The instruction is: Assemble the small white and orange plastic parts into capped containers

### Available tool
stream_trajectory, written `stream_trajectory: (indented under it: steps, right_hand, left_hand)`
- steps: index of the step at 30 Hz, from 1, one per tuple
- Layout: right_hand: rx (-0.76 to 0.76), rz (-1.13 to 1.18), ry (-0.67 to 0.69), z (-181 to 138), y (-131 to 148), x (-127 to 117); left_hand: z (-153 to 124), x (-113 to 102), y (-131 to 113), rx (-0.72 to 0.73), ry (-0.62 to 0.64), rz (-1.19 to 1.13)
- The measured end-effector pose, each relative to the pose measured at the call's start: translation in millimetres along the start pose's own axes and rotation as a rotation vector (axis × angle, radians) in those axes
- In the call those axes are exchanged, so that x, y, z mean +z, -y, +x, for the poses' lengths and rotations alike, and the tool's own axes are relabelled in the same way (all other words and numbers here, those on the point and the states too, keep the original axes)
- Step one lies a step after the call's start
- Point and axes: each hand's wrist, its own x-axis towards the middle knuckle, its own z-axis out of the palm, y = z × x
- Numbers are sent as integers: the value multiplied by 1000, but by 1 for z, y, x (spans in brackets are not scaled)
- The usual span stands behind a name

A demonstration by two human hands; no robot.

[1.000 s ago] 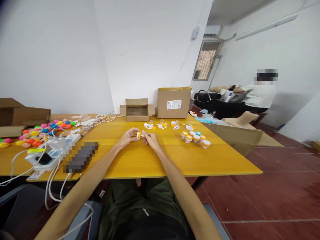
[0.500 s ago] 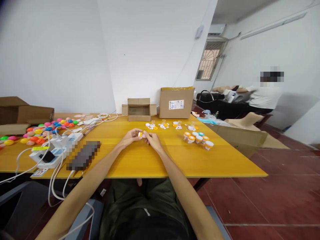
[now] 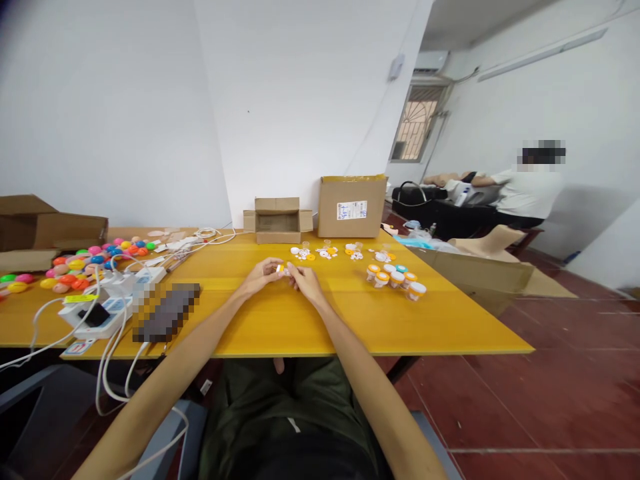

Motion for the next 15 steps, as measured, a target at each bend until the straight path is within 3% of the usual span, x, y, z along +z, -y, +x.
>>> stream_trajectory:
  steps: [5,15]
  right_hand:
    - [21,12,0,0,2,1]
    - [-15,-7,27,-2,2,2]
  left_hand:
    - [-1,0,-4,37,-18,-12]
    - [-4,1,-7,-20,-44,-30]
